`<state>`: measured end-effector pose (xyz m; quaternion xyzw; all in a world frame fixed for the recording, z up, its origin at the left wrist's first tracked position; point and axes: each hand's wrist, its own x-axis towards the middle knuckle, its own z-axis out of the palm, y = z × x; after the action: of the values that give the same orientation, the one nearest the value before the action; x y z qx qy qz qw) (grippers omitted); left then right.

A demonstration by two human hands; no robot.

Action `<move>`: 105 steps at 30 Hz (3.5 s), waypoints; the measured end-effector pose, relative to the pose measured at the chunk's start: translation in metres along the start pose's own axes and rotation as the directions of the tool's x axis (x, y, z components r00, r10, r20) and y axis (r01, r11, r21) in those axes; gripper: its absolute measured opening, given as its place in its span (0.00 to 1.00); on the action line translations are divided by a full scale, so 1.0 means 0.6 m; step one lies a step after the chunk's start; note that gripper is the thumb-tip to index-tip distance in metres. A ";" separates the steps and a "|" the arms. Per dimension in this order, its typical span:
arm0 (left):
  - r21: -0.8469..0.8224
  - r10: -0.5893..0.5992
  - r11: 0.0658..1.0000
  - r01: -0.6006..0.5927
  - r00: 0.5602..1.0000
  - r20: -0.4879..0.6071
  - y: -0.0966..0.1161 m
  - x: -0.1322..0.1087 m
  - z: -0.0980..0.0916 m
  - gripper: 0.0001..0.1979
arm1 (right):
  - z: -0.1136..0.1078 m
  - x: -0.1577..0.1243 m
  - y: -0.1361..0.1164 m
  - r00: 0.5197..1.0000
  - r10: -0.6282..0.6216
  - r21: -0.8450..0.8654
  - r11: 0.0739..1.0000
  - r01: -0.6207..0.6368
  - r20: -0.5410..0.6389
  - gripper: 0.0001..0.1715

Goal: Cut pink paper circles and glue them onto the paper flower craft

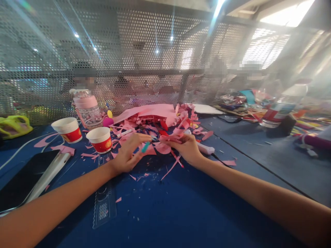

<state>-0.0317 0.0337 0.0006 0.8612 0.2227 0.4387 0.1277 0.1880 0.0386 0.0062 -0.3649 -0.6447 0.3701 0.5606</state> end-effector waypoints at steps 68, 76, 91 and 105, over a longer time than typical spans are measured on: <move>-0.927 -0.673 -0.144 0.347 0.652 0.349 0.031 0.028 0.030 0.29 | 0.008 0.005 0.012 0.981 0.131 0.254 0.963 -0.092 -0.144 0.11; -0.924 -0.711 -0.128 0.359 0.616 0.338 0.026 0.032 0.027 0.28 | 0.002 0.016 0.023 0.948 0.274 0.410 0.892 -0.189 -0.159 0.13; -0.305 -0.393 0.851 0.428 0.903 0.172 0.059 -0.001 0.042 0.09 | 0.006 0.016 0.019 0.960 0.198 0.381 0.918 -0.111 -0.197 0.13; -0.316 -0.346 0.880 0.354 0.934 0.085 0.039 0.001 0.052 0.20 | 0.032 -0.029 -0.032 0.980 -0.125 0.059 0.989 0.136 -0.157 0.05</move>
<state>0.0003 0.0128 -0.0079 0.7793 0.2971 0.4277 0.3484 0.1698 0.0132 0.0134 -0.3294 -0.6091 0.3254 0.6439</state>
